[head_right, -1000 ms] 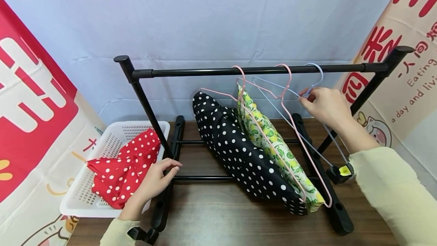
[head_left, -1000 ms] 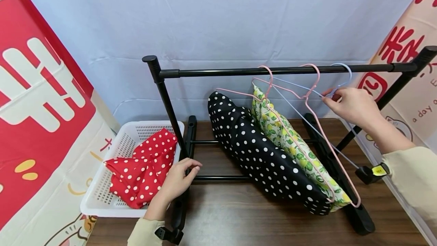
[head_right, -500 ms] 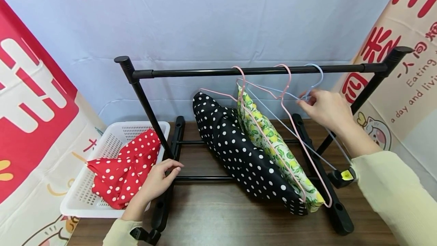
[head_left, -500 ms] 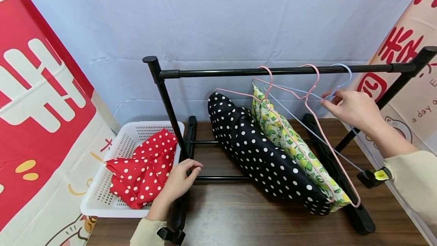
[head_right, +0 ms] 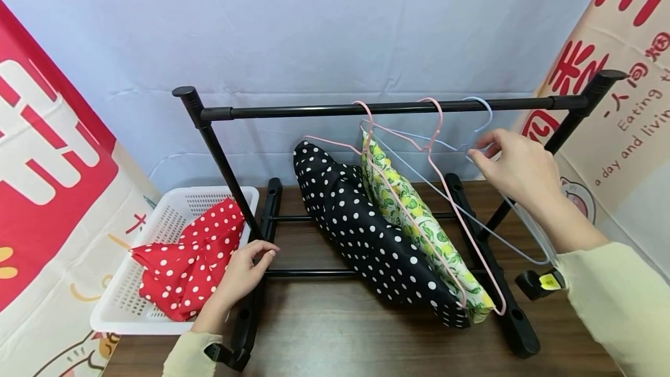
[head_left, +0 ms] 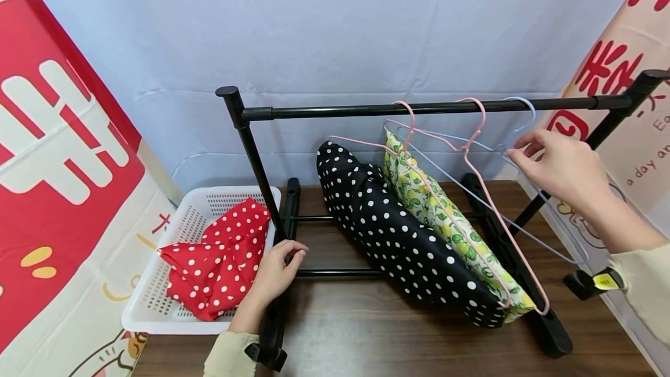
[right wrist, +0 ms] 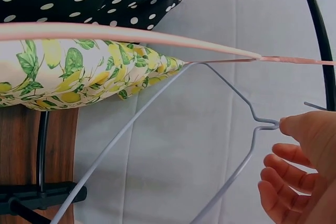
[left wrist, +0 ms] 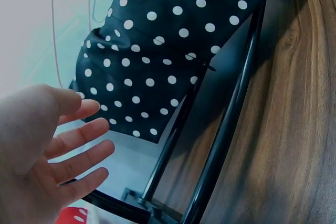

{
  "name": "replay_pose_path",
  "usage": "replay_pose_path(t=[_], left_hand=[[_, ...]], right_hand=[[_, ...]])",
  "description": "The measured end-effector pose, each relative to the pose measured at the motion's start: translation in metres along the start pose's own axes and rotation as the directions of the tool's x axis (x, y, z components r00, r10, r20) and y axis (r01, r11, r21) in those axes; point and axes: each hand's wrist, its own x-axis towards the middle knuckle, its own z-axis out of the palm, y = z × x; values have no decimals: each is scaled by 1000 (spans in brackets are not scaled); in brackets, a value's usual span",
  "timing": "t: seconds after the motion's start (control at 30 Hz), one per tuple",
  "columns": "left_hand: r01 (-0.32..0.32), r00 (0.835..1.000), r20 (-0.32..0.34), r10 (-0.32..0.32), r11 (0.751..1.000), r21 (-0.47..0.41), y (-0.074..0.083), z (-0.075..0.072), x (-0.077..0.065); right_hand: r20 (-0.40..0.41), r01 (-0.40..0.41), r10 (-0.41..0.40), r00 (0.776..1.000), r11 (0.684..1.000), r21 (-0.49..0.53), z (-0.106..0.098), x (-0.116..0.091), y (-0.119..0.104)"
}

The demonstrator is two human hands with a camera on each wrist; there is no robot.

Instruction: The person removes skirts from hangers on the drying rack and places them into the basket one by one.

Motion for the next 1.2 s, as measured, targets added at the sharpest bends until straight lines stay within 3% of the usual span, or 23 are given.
replay_pose_path(t=[0.23, 0.43, 0.73, 1.2], left_hand=[[34, 999, -27, -34, 999, 5, -2, 1, 5], [-8, 998, -55, 8, 1000, 11, -2, 4, 11], [0, 997, -72, 3, 999, 42, -1, 9, 17], [21, 999, -44, -22, 1000, -20, 3, 18, 20]], right_hand=[[-34, -16, 17, 999, 1000, 7, -5, -4, -3], [-85, 35, -35, 996, 999, 8, -5, -7, -9], [-165, 134, -132, 977, 991, 0, 1, -8, -29], [-74, 221, -222, 972, 975, -23, 6, -4, -61]])
